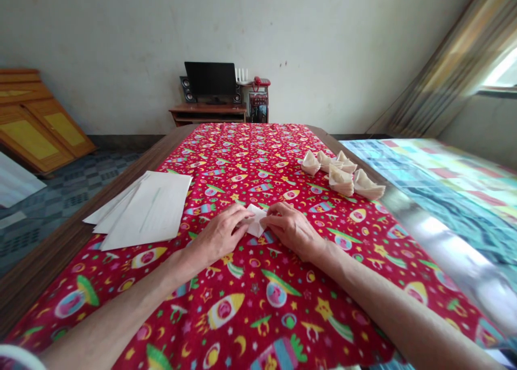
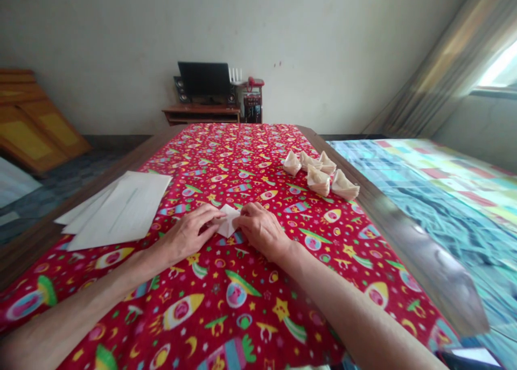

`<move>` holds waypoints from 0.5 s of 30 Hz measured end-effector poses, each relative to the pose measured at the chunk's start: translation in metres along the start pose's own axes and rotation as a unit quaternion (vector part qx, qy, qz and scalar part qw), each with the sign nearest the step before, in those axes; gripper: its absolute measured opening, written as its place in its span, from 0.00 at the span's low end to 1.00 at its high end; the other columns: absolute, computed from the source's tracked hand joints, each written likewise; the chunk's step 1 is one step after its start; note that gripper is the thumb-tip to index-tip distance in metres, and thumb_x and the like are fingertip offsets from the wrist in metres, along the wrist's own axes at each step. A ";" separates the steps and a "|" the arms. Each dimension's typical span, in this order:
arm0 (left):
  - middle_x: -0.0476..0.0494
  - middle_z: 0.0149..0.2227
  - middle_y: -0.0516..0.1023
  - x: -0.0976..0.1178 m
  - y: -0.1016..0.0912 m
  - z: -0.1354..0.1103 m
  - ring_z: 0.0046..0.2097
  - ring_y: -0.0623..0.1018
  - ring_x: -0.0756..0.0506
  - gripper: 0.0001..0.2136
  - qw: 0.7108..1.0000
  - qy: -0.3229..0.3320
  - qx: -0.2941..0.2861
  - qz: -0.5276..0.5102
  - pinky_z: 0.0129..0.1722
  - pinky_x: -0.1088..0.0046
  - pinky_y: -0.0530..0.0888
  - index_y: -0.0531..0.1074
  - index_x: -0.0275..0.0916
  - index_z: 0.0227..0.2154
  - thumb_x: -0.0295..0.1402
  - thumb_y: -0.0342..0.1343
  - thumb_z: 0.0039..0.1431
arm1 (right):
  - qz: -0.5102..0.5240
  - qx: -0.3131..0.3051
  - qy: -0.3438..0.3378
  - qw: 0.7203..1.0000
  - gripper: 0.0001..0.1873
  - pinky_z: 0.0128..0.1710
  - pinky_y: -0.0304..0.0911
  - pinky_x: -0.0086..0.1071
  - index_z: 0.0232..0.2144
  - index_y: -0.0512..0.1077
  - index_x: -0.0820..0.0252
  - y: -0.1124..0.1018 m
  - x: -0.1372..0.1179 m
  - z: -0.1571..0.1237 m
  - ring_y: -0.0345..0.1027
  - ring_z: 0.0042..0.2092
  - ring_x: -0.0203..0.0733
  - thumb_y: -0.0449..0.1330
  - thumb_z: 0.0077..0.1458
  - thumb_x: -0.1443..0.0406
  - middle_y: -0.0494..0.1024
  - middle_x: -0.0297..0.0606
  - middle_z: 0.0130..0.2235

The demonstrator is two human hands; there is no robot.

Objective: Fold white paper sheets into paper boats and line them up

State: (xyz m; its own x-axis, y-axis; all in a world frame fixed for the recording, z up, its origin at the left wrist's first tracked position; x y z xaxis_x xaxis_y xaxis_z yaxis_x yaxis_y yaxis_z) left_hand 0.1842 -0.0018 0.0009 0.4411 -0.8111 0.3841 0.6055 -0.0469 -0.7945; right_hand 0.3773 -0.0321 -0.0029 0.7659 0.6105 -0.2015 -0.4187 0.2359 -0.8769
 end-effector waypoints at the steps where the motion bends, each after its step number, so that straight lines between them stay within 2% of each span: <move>1: 0.43 0.44 0.70 0.000 0.000 -0.001 0.46 0.71 0.46 0.13 1.000 0.001 -0.011 -0.008 0.48 0.70 0.70 0.67 0.38 0.46 0.22 0.50 0.59 | -0.003 -0.004 -0.005 1.000 0.12 0.34 0.58 0.26 0.38 0.76 0.53 0.000 0.001 0.000 0.63 0.38 0.36 0.51 0.61 0.66 0.70 0.38 0.39; 4: 0.42 0.46 0.68 -0.002 0.001 -0.001 0.47 0.72 0.46 0.10 0.999 -0.001 -0.037 -0.032 0.47 0.71 0.70 0.69 0.37 0.43 0.23 0.51 0.59 | -0.009 -0.020 -0.033 0.999 0.15 0.36 0.59 0.28 0.41 0.76 0.48 0.000 0.000 0.000 0.63 0.39 0.37 0.51 0.60 0.68 0.69 0.39 0.40; 9: 0.43 0.44 0.69 -0.007 -0.001 0.002 0.40 0.73 0.48 0.04 0.997 -0.024 -0.030 -0.066 0.41 0.72 0.72 0.69 0.37 0.31 0.24 0.51 0.57 | -0.032 -0.077 -0.099 0.992 0.22 0.41 0.60 0.33 0.48 0.71 0.40 -0.003 -0.003 0.000 0.61 0.43 0.41 0.53 0.58 0.72 0.67 0.40 0.44; 12: 0.44 0.42 0.70 -0.009 -0.001 0.004 0.35 0.72 0.50 0.04 0.996 -0.033 -0.022 -0.083 0.37 0.74 0.72 0.69 0.37 0.30 0.25 0.51 0.58 | -0.035 -0.082 -0.102 0.991 0.23 0.42 0.61 0.34 0.50 0.70 0.44 -0.004 -0.003 0.000 0.61 0.44 0.41 0.52 0.57 0.73 0.66 0.41 0.45; 15: 0.46 0.39 0.68 -0.009 0.002 0.003 0.31 0.70 0.51 0.06 0.996 -0.050 -0.007 -0.072 0.34 0.74 0.72 0.68 0.38 0.36 0.24 0.52 0.56 | -0.021 -0.050 -0.077 0.996 0.19 0.42 0.62 0.33 0.49 0.71 0.53 -0.003 -0.003 0.001 0.62 0.43 0.41 0.50 0.59 0.71 0.68 0.42 0.44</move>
State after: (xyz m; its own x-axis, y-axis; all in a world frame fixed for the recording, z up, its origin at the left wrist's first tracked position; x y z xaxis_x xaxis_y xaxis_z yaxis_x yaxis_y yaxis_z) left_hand 0.1832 0.0074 -0.0030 0.4148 -0.7326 0.5397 0.6589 -0.1673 -0.7334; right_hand 0.3762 -0.0344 0.0010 0.6949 0.7119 -0.1020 -0.3314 0.1912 -0.9239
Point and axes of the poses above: each hand's wrist, its own z-axis towards the middle knuckle, its own y-axis out of the palm, x = y × z, the point moved 2 cm from there along z, towards the middle knuckle
